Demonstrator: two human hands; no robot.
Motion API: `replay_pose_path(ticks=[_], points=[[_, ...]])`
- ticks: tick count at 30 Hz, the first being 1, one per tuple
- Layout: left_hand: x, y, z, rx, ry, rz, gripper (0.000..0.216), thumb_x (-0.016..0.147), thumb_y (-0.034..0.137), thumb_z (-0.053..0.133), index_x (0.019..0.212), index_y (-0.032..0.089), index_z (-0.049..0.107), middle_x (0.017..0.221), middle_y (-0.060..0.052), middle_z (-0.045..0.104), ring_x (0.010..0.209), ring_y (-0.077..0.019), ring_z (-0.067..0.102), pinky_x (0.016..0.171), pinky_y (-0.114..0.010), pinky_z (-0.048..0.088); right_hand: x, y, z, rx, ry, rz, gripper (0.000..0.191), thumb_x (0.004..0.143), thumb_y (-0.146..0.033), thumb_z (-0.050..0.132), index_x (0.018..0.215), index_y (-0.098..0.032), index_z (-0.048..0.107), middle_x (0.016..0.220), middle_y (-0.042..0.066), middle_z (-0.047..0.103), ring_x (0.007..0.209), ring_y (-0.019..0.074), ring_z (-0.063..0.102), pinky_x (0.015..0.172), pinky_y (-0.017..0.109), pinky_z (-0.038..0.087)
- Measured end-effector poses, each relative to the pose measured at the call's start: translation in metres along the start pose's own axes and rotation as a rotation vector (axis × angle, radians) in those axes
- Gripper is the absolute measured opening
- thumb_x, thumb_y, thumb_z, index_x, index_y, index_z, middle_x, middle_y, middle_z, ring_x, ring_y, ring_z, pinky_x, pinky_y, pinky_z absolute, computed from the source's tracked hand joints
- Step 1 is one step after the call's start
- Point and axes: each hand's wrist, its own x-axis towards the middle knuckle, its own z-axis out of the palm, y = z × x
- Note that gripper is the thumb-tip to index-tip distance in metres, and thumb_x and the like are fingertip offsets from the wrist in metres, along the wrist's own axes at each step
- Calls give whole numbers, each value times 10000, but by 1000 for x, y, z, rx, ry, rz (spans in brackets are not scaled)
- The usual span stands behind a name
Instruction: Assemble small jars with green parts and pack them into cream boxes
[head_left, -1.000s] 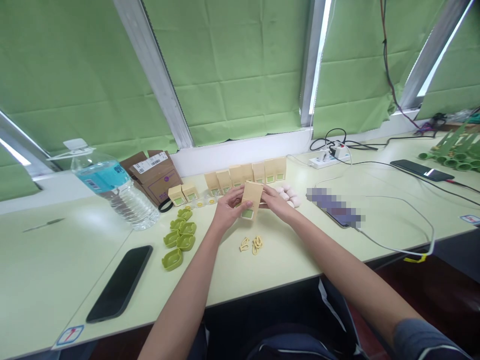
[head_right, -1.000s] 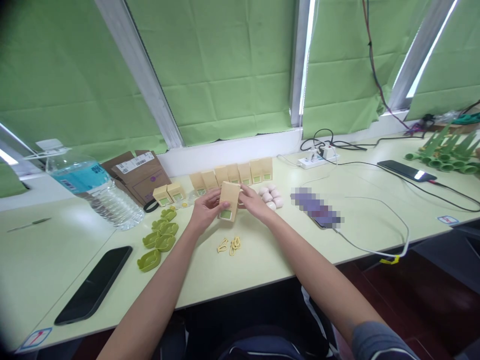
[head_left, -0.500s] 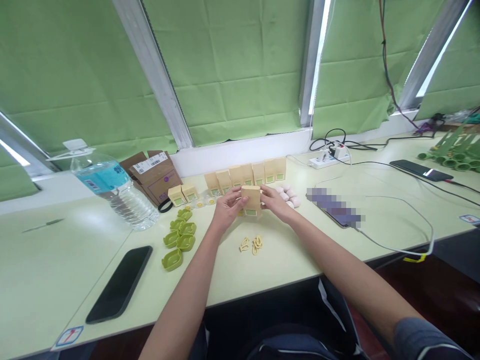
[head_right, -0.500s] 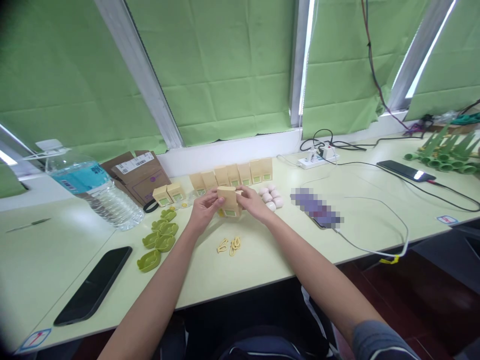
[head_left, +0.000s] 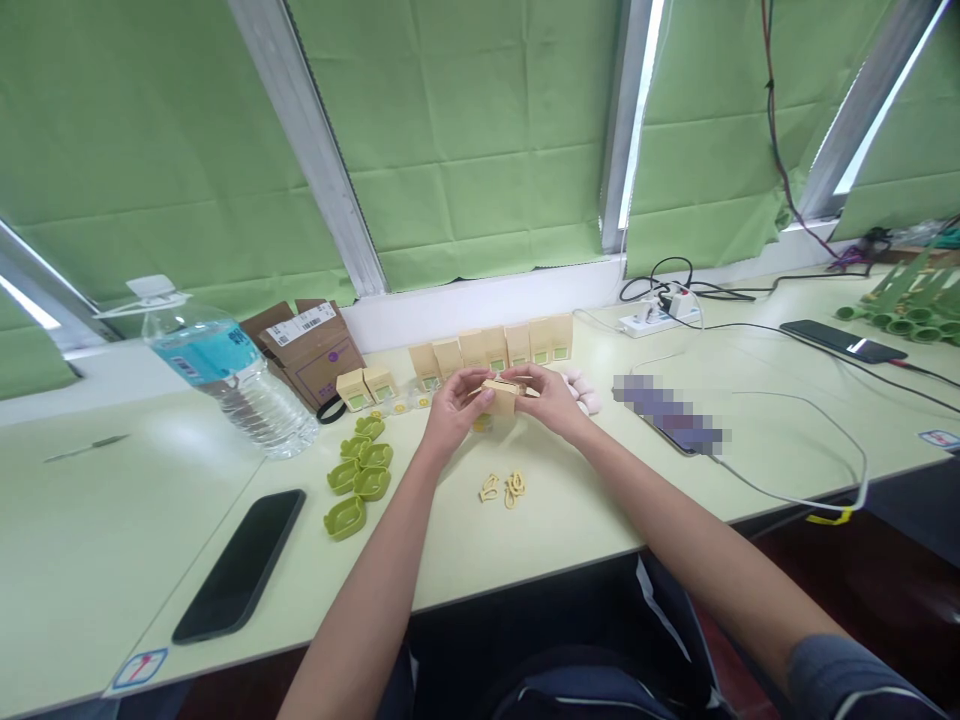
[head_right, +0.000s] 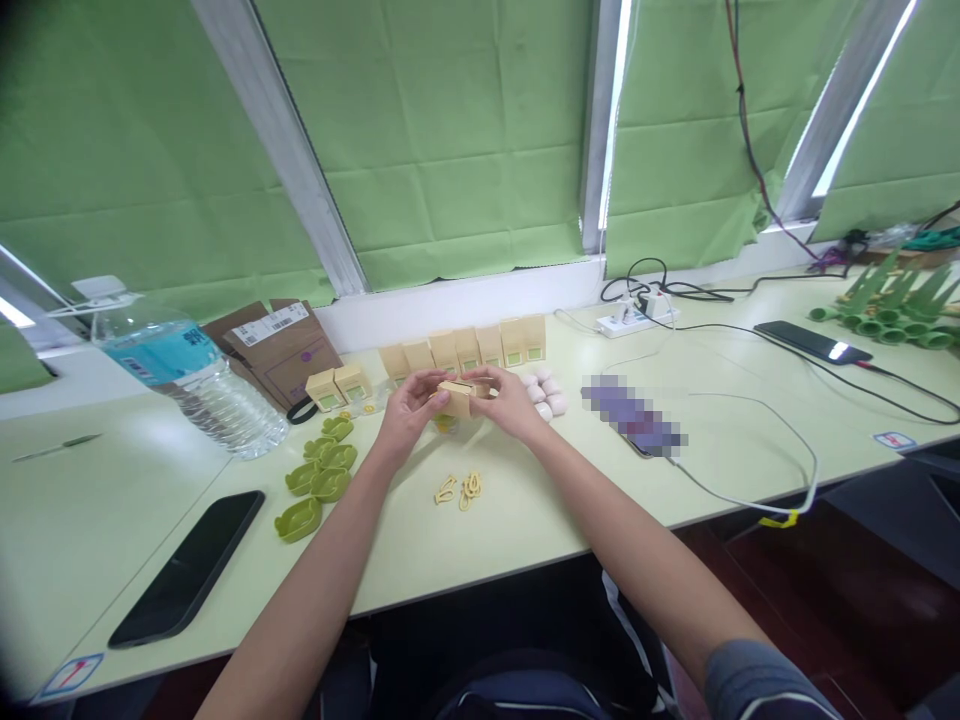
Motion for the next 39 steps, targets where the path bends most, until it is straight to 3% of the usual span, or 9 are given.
replay_pose_path(ticks=[8,15,25,31,39], points=[[-1,1,-2,59,28,51,302,812,419,737,998,182,708,1186,-113,705,1124,-247,637,968,-378,484,0,0,-4,-8,-68,-132,261,840,-376,682,1056,-248,752,1212,63,713,1201,245,613,1006,394,488],[0,-3,-4,28,34,69,286,799,402,755,968,176,712,1184,-115,705,1133,-250,635,996,-394,469,-3,-8,-5,4,-92,-131,345,839,-495,688,1079,-261,768,1235,66,711,1232,270,597,1047,426,461],[1,-1,-3,88,30,55,289,799,406,749,959,172,692,1129,-110,708,1098,-228,638,964,-361,485,-4,-13,-7,0,-102,-100,339,876,-521,628,1060,-276,773,1207,37,727,1225,263,606,1095,436,424],[1,-2,-3,118,42,79,302,768,399,769,944,174,672,1063,-93,711,1057,-218,642,938,-354,498,-5,-11,-2,-15,-74,-65,329,813,-484,723,1046,-255,763,1184,58,732,1159,261,642,1020,419,483],[2,-3,1,125,47,21,345,809,462,717,987,169,672,1070,-95,700,1010,-208,643,875,-320,506,-6,-11,0,-12,-60,-72,276,839,-443,693,1012,-240,767,1129,56,750,1109,244,666,985,397,503]])
